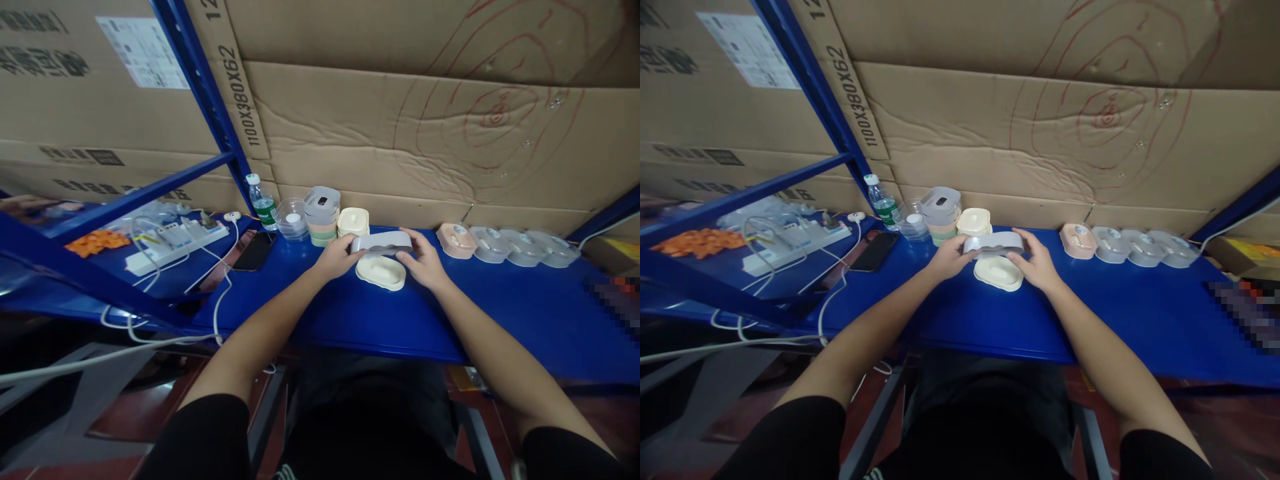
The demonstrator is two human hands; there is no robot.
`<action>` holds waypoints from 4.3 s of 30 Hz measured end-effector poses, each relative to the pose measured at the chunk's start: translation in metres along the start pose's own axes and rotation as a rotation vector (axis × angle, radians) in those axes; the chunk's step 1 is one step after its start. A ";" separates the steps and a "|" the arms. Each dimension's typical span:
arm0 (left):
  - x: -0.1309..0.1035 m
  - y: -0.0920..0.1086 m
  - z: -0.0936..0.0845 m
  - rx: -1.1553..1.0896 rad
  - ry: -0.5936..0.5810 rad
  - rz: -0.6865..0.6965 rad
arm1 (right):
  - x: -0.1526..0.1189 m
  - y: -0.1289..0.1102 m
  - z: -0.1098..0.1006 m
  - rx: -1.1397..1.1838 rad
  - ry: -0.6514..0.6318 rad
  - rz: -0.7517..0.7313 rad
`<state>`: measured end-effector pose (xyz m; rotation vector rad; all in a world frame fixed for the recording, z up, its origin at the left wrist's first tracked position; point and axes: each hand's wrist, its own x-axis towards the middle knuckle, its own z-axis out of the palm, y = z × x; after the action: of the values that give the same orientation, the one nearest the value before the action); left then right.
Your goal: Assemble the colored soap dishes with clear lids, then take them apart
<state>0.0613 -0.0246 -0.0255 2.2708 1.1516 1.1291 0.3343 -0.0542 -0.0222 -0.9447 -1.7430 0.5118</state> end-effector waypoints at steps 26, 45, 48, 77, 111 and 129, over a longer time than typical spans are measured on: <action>0.036 -0.064 -0.074 0.311 0.751 -0.113 | 0.000 0.012 0.003 -0.180 -0.232 0.081; 0.014 -0.040 -0.056 0.328 0.631 0.074 | -0.002 0.023 -0.022 -0.483 -0.593 0.015; 0.009 -0.020 -0.041 0.298 0.423 0.228 | 0.000 0.019 -0.021 -0.449 -0.515 -0.004; 0.023 0.006 0.012 -0.877 0.323 -0.553 | -0.007 -0.007 0.012 -0.420 -0.334 -0.090; 0.014 -0.027 0.029 -0.410 0.174 -0.263 | 0.006 0.068 -0.086 -1.110 -0.080 0.432; 0.004 -0.023 0.017 0.072 -0.022 0.049 | 0.003 0.022 -0.034 -0.621 -0.401 0.175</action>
<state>0.0647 -0.0069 -0.0481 2.3718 1.1510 1.0954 0.3730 -0.0420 -0.0242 -1.5183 -2.2549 0.2772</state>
